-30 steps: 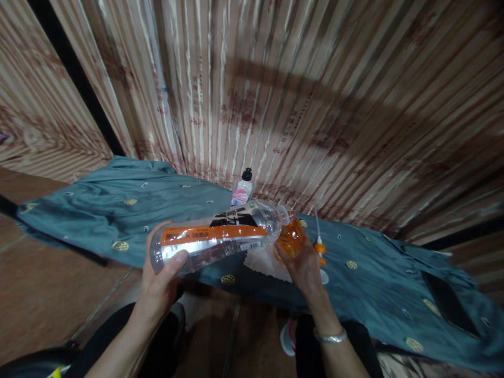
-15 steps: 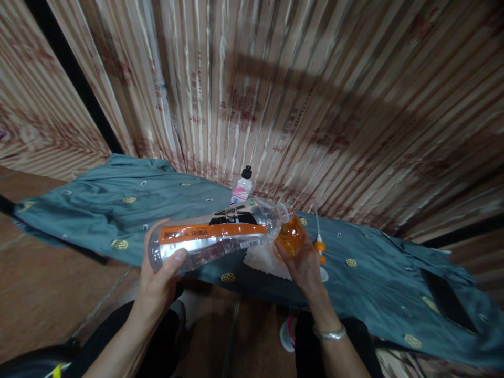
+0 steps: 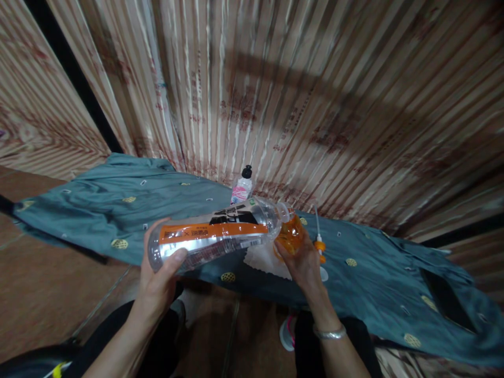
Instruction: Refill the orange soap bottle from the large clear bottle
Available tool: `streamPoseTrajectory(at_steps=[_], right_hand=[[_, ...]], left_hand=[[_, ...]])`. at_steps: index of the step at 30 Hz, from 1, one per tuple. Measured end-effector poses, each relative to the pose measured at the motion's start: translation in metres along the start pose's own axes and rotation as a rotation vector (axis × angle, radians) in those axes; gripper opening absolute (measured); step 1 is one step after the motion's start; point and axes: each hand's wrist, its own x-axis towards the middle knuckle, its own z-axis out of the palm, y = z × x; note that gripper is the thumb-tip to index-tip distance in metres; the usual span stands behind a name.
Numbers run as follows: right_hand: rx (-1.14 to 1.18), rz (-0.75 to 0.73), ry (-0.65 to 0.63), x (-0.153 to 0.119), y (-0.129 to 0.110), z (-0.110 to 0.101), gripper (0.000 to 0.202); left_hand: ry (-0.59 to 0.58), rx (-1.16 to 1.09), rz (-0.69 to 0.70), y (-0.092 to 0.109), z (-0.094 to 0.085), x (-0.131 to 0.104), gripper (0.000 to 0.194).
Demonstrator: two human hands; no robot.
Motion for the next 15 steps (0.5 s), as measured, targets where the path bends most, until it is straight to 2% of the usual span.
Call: streamPoseTrajectory(at_steps=[5,11,15], right_hand=[[0.018,-0.011,-0.017,0.0007,-0.004,-0.0017,0.064],[-0.012,0.022,0.0,-0.0019,-0.0004,-0.001,0.069],[-0.005,0.019,-0.014,-0.0013,-0.0034,-0.0024,0.067]], left_hand=[[-0.009,0.019,0.011,0.0008,0.0016,0.0005,0.08],[0.039,0.015,0.013,0.0027,0.0048,0.0014,0.083],[0.013,0.021,0.011,0.0023,0.0044,0.0012,0.08]])
